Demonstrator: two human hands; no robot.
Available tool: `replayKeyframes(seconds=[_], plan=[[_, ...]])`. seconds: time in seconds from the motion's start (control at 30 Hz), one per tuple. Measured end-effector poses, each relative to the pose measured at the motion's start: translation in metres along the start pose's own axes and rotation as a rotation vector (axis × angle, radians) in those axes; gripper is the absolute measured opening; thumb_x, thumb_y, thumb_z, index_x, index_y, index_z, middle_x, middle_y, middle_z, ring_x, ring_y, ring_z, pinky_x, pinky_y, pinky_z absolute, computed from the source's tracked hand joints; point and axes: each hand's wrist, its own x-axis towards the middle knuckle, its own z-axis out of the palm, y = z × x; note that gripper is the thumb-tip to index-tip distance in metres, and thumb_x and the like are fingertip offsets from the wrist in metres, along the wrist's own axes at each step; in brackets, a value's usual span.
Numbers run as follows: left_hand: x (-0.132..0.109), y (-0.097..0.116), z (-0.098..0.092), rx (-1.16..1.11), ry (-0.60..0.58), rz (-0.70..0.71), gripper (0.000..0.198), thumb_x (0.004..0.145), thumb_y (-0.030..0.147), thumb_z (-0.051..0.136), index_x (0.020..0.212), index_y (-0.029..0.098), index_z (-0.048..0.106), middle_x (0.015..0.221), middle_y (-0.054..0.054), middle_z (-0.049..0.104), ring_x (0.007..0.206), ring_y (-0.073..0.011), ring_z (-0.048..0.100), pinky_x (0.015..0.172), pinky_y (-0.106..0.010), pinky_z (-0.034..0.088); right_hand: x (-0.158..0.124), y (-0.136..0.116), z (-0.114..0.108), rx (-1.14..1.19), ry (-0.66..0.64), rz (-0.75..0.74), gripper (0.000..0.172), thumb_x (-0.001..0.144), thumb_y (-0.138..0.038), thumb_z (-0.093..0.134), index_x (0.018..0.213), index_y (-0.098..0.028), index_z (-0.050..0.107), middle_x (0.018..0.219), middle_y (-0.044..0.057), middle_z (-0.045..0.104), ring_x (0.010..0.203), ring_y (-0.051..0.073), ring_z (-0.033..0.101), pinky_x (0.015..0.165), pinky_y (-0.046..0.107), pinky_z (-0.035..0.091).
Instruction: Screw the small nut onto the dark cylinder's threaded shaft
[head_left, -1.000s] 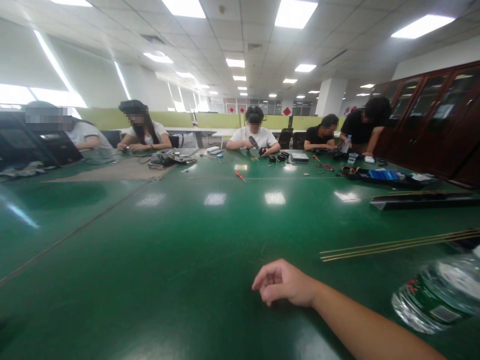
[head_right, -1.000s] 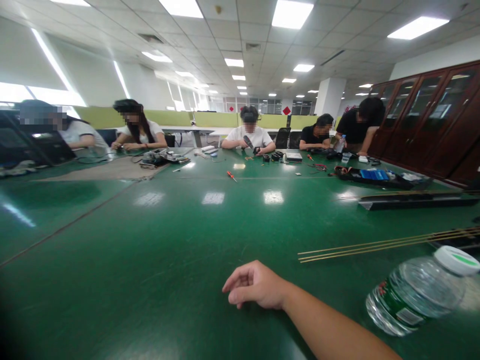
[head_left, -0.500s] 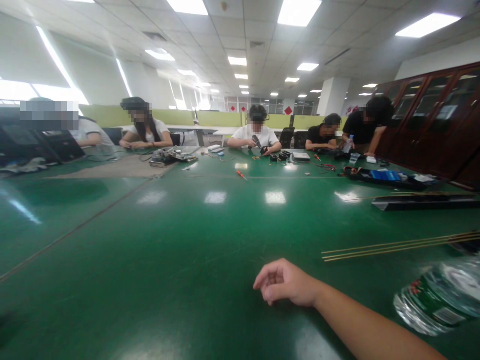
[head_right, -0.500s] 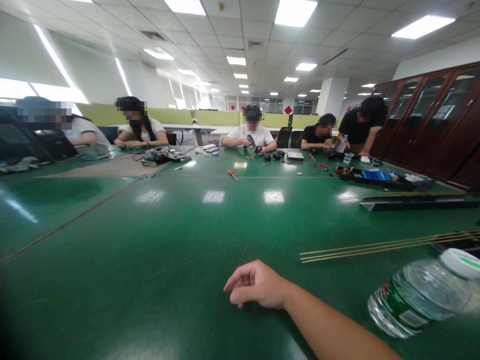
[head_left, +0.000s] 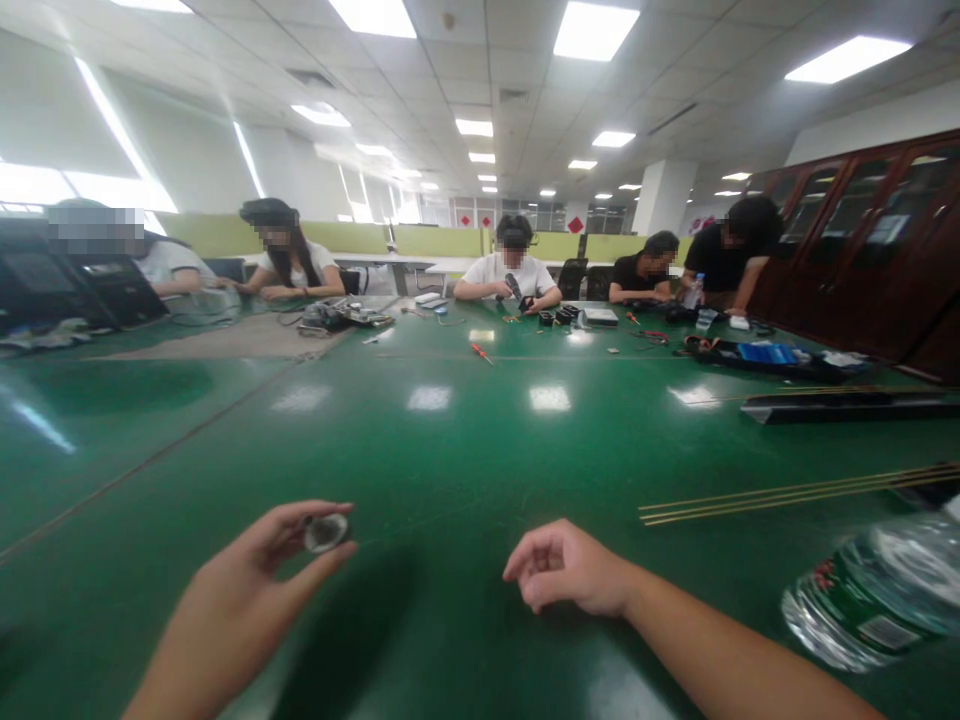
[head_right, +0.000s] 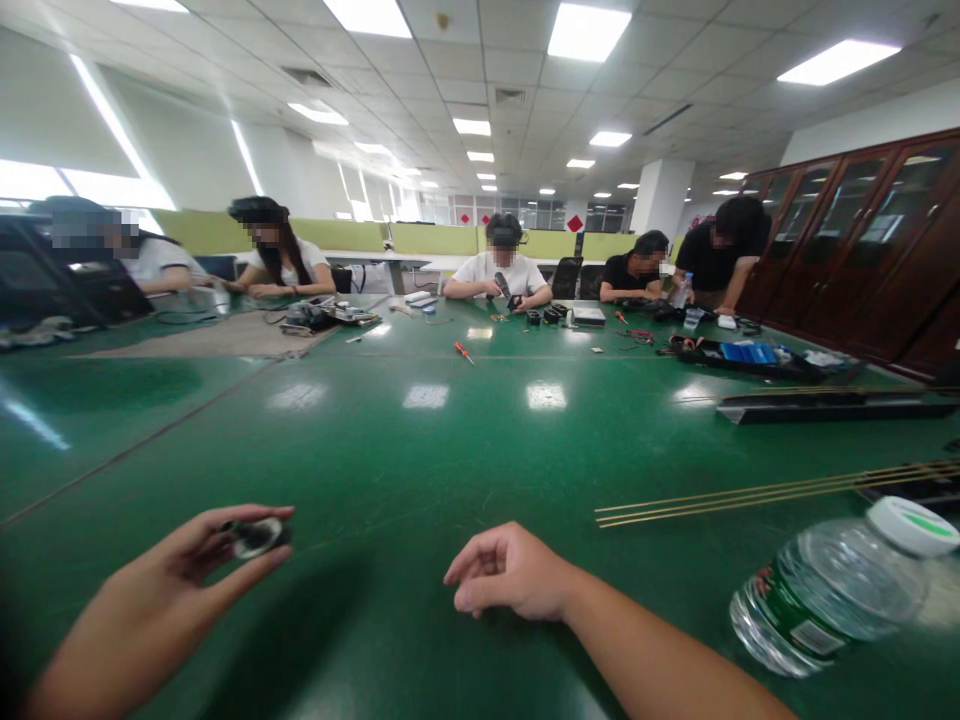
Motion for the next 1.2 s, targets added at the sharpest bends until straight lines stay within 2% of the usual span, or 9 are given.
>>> replayKeyframes(seconds=[0.1, 0.2, 0.27, 0.33, 0.43, 0.53, 0.73, 0.87, 1.2], plan=[[0.010, 0.034, 0.041, -0.098, -0.227, 0.105, 0.037, 0.081, 0.046, 0.070, 0.107, 0.019, 0.069, 0.098, -0.008, 0.076, 0.087, -0.0247, 0.072, 0.078, -0.035, 0.059, -0.001, -0.002, -0.001, -0.082, 0.173, -0.133, 0.036, 0.069, -0.038, 0.084, 0.090, -0.013, 0.069, 0.069, 0.000, 0.064, 0.058, 0.010, 0.056, 0.057, 0.024, 0.043], [0.011, 0.058, 0.076, -0.125, -0.330, 0.235, 0.028, 0.085, 0.034, 0.066, 0.110, 0.022, 0.069, 0.102, -0.007, 0.074, 0.090, -0.0237, 0.070, 0.083, -0.037, 0.057, -0.004, -0.008, 0.000, -0.316, 0.390, -0.281, 0.031, 0.072, -0.027, 0.079, 0.099, -0.016, 0.067, 0.082, 0.002, 0.065, 0.069, 0.013, 0.057, 0.066, 0.027, 0.045], [0.008, 0.060, 0.091, -0.129, -0.360, 0.290, 0.028, 0.087, 0.030, 0.063, 0.114, 0.023, 0.067, 0.105, -0.007, 0.072, 0.094, -0.0225, 0.068, 0.087, -0.036, 0.055, -0.006, -0.012, 0.003, -0.519, 0.474, -0.336, 0.039, 0.071, -0.020, 0.077, 0.108, -0.019, 0.065, 0.090, 0.003, 0.065, 0.075, 0.015, 0.058, 0.070, 0.029, 0.045], [0.004, 0.054, 0.100, -0.131, -0.391, 0.319, 0.028, 0.089, 0.028, 0.061, 0.117, 0.024, 0.066, 0.107, -0.006, 0.071, 0.096, -0.0215, 0.068, 0.088, -0.034, 0.055, -0.008, -0.016, 0.008, -0.677, 0.498, -0.375, 0.048, 0.069, -0.017, 0.076, 0.115, -0.021, 0.061, 0.095, 0.003, 0.063, 0.081, 0.017, 0.058, 0.074, 0.030, 0.046], [-0.002, 0.039, 0.107, -0.125, -0.405, 0.328, 0.034, 0.087, 0.026, 0.063, 0.121, 0.026, 0.063, 0.112, -0.006, 0.071, 0.101, -0.0220, 0.067, 0.091, -0.034, 0.054, -0.010, -0.018, 0.015, -0.801, 0.489, -0.385, 0.057, 0.069, -0.017, 0.074, 0.123, -0.022, 0.056, 0.103, 0.005, 0.061, 0.089, 0.019, 0.058, 0.078, 0.031, 0.047], [-0.007, 0.031, 0.110, -0.137, -0.387, 0.308, 0.037, 0.083, 0.023, 0.068, 0.119, 0.025, 0.062, 0.113, -0.005, 0.071, 0.102, -0.0224, 0.067, 0.094, -0.035, 0.053, -0.011, -0.019, 0.018, -0.862, 0.459, -0.391, 0.051, 0.072, -0.017, 0.072, 0.120, -0.022, 0.057, 0.106, 0.006, 0.062, 0.093, 0.020, 0.058, 0.084, 0.033, 0.047], [-0.012, 0.043, 0.113, -0.201, -0.461, 0.289, 0.021, 0.082, 0.017, 0.067, 0.102, 0.025, 0.065, 0.096, 0.001, 0.071, 0.088, -0.0176, 0.067, 0.082, -0.029, 0.052, -0.011, -0.019, 0.020, -0.935, 0.392, -0.440, 0.034, 0.075, -0.017, 0.070, 0.108, -0.021, 0.063, 0.101, 0.006, 0.064, 0.095, 0.021, 0.059, 0.086, 0.033, 0.046], [-0.013, 0.045, 0.115, -0.229, -0.468, 0.291, 0.021, 0.082, 0.018, 0.069, 0.101, 0.025, 0.065, 0.094, 0.002, 0.071, 0.086, -0.0167, 0.067, 0.080, -0.027, 0.051, -0.011, -0.018, 0.022, -0.947, 0.386, -0.429, 0.023, 0.075, -0.015, 0.070, 0.097, -0.021, 0.065, 0.092, 0.003, 0.065, 0.087, 0.019, 0.059, 0.080, 0.032, 0.046], [-0.018, 0.043, 0.118, -0.251, -0.498, 0.331, 0.020, 0.084, 0.021, 0.069, 0.103, 0.025, 0.064, 0.095, 0.001, 0.070, 0.089, -0.0171, 0.066, 0.081, -0.028, 0.051, -0.011, -0.014, 0.020, -0.939, 0.334, -0.428, 0.012, 0.078, -0.015, 0.069, 0.088, -0.020, 0.068, 0.085, 0.002, 0.068, 0.080, 0.017, 0.061, 0.075, 0.030, 0.045]])
